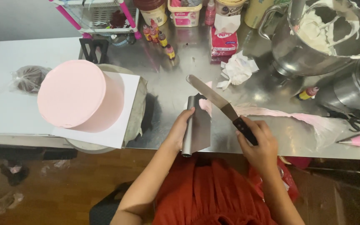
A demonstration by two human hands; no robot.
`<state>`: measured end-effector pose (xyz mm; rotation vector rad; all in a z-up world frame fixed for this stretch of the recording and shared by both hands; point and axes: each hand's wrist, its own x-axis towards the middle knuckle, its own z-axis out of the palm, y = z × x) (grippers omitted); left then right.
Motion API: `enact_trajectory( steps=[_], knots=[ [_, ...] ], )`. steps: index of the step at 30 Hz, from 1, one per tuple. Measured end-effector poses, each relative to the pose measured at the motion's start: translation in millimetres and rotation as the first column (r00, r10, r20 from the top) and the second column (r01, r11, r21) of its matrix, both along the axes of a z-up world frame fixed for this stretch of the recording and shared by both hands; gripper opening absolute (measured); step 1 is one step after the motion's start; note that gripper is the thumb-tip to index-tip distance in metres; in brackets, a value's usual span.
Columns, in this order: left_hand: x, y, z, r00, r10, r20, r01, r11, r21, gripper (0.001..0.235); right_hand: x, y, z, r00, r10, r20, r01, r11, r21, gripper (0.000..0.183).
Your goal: Smoothing the frosting on a round pink cake using a metal scraper and a palette knife.
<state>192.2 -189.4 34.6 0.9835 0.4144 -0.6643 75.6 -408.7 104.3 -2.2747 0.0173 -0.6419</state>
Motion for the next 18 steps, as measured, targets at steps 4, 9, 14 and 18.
enact_trajectory(
  steps=[4,9,14,18],
  knots=[
    [6,4,11,0.999,0.016,-0.032,-0.019,0.995,-0.095,0.026,-2,-2,-2,0.997,-0.064,0.038,0.067,0.995,-0.078,0.041],
    [13,15,28,0.988,-0.006,-0.155,-0.016,0.991,-0.135,0.034,-7,-4,-3,0.992,-0.116,0.055,0.121,0.988,-0.091,0.04],
    [14,22,36,0.994,0.095,0.048,-0.091,0.994,-0.065,0.029,-16,-32,-24,0.985,-0.165,0.042,0.17,0.973,-0.157,0.035],
    [11,21,47,0.912,0.228,0.341,-0.281,0.953,0.116,0.038,-34,-60,-58,0.951,-0.184,-0.249,0.209,0.975,0.076,0.034]
  ],
)
